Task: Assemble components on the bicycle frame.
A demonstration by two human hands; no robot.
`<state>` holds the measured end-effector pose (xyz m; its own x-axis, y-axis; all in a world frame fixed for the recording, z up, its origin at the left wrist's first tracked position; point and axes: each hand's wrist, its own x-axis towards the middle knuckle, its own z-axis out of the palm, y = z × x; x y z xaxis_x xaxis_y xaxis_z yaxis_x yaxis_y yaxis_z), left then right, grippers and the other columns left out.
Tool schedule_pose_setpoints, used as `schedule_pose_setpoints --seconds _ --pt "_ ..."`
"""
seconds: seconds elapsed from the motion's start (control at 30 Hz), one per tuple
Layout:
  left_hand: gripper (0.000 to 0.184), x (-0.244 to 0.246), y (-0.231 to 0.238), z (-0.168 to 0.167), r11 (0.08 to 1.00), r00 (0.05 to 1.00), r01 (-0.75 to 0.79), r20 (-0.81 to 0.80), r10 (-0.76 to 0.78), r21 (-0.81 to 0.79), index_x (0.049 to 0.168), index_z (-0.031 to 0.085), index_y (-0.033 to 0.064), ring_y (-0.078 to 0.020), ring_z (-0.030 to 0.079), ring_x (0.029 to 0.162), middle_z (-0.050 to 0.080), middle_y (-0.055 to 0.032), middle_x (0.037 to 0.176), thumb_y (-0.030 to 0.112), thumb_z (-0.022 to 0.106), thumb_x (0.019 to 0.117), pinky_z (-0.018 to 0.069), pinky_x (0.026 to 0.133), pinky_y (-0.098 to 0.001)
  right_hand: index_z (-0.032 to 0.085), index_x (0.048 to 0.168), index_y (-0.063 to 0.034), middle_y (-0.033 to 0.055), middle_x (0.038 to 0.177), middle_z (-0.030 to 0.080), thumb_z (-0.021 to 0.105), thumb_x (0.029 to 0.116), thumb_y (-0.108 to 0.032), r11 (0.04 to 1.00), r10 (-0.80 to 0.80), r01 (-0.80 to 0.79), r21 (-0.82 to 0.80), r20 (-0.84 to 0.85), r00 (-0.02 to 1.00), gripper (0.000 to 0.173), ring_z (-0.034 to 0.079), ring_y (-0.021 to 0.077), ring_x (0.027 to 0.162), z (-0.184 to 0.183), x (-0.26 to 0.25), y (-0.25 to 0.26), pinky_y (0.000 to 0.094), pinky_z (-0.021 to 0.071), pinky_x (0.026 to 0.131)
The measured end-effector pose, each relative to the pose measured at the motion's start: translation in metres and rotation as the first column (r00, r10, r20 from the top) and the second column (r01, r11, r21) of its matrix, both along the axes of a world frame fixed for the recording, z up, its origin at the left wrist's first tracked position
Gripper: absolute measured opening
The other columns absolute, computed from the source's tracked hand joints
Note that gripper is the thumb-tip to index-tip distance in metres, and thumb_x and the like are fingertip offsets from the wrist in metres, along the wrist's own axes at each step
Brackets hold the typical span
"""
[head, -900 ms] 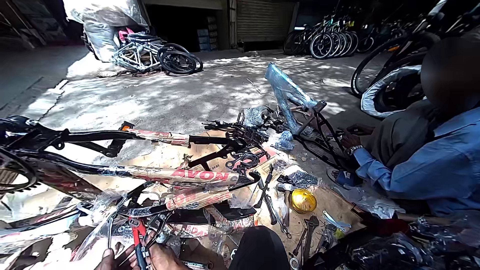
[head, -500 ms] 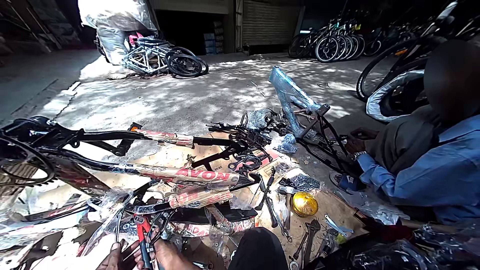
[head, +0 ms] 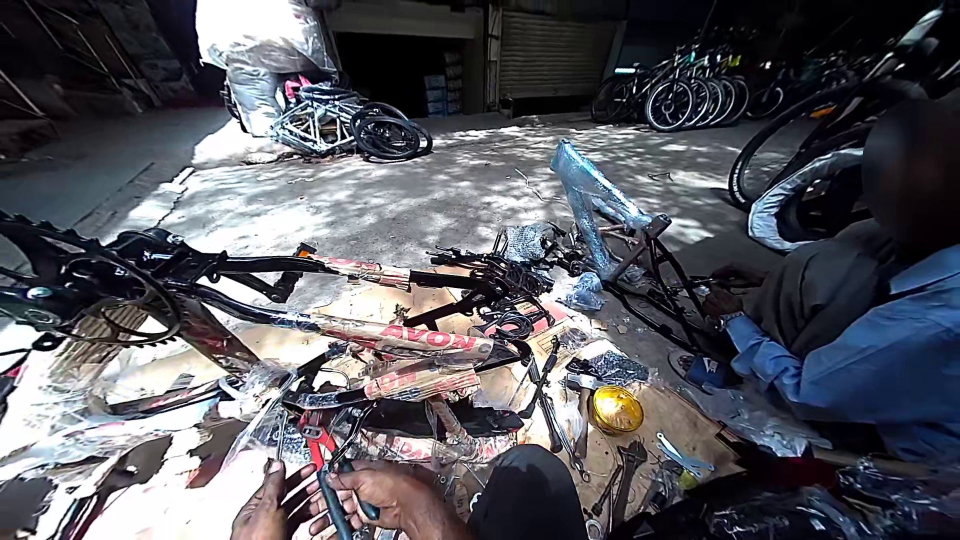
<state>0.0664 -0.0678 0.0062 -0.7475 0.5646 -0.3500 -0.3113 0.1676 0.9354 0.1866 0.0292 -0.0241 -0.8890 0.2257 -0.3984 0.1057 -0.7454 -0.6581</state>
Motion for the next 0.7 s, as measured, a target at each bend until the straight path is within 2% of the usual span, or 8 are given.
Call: schedule_pose_setpoints --seconds 0.07,0.17,0.23,0.43,0.5,0.57,0.6,0.7 --pt "0.049 -0.001 -0.001 -0.002 1.000 1.000 -0.014 -0.001 0.014 -0.005 0.121 0.058 -0.0001 -0.0187 0.070 0.069 0.072 -0.0090 0.092 0.041 0.034 0.1127 0.0598 0.060 -0.0354 0.048 0.140 -0.0095 0.0098 0.098 0.069 0.045 0.1109 -0.029 1.000 0.002 -0.003 0.030 0.024 1.000 0.035 0.071 0.0208 0.080 -0.002 -0.002 -0.003 0.0370 0.0608 0.068" --pt "0.046 -0.002 0.000 0.001 0.999 0.999 -0.032 0.002 0.032 0.002 0.120 0.058 -0.0001 -0.0179 0.069 0.068 0.071 -0.0085 0.092 0.040 0.036 0.1126 0.0597 0.060 -0.0347 0.051 0.135 -0.0083 0.0089 0.097 0.069 0.045 0.1110 -0.032 0.998 -0.016 0.013 0.059 0.039 0.999 0.034 0.070 0.0189 0.076 -0.002 -0.008 -0.006 0.0343 0.0599 0.065" --pt "0.047 -0.002 0.000 0.003 1.000 1.000 -0.015 0.014 0.015 0.006 0.125 0.057 0.0000 -0.0174 0.069 0.070 0.071 -0.0086 0.094 0.040 0.035 0.1127 0.0592 0.062 -0.0339 0.052 0.133 -0.0077 0.0093 0.096 0.069 0.044 0.1111 -0.032 0.998 -0.041 0.039 0.054 0.037 0.998 0.034 0.069 0.0182 0.073 -0.001 -0.008 -0.006 0.0329 0.0588 0.062" --pt "0.048 -0.008 -0.002 0.000 1.000 1.000 -0.014 -0.007 0.015 0.013 0.118 0.061 0.0000 -0.0192 0.071 0.071 0.073 -0.0095 0.094 0.041 0.036 0.1123 0.0602 0.062 -0.0353 0.057 0.126 -0.0052 0.0104 0.099 0.068 0.035 0.1122 -0.030 0.997 -0.040 0.038 -0.064 -0.029 0.999 0.036 0.070 0.0237 0.085 -0.011 -0.016 -0.005 0.0429 0.0600 0.073" --pt "0.049 -0.013 -0.004 -0.002 1.000 1.000 -0.015 -0.020 0.015 0.007 0.119 0.062 0.0004 -0.0198 0.071 0.071 0.073 -0.0094 0.094 0.043 0.038 0.1117 0.0605 0.062 -0.0364 0.057 0.128 -0.0043 0.0125 0.102 0.069 0.032 0.1127 -0.031 0.997 -0.027 0.024 -0.075 -0.042 0.999 0.040 0.070 0.0255 0.087 -0.011 -0.020 -0.007 0.0437 0.0604 0.075" --pt "0.048 -0.008 0.000 -0.003 1.000 1.000 -0.017 -0.006 0.017 0.018 0.120 0.061 0.0009 -0.0190 0.071 0.072 0.073 -0.0088 0.095 0.042 0.038 0.1117 0.0604 0.062 -0.0354 0.052 0.137 -0.0050 0.0148 0.110 0.068 0.031 0.1133 -0.033 0.999 -0.013 0.011 -0.049 -0.025 1.000 0.043 0.070 0.0261 0.089 -0.011 -0.014 -0.005 0.0422 0.0604 0.075" --pt "0.047 -0.003 0.003 -0.001 0.999 1.000 -0.023 0.006 0.022 0.026 0.121 0.060 0.0002 -0.0189 0.071 0.073 0.073 -0.0095 0.095 0.041 0.038 0.1120 0.0600 0.062 -0.0347 0.052 0.139 -0.0050 0.0149 0.109 0.068 0.031 0.1133 -0.034 0.999 -0.025 0.025 -0.025 0.001 1.000 0.044 0.070 0.0253 0.087 -0.007 -0.010 -0.004 0.0405 0.0603 0.072" --pt "0.047 0.007 0.009 0.008 0.997 0.997 -0.062 0.048 0.059 0.045 0.120 0.060 -0.0027 -0.0202 0.070 0.076 0.071 -0.0129 0.096 0.037 0.037 0.1127 0.0586 0.067 -0.0354 0.056 0.128 -0.0033 0.0100 0.094 0.067 0.041 0.1119 -0.031 0.993 -0.105 0.100 0.062 0.092 0.990 0.036 0.066 0.0181 0.069 0.007 -0.005 -0.007 0.0318 0.0566 0.059"
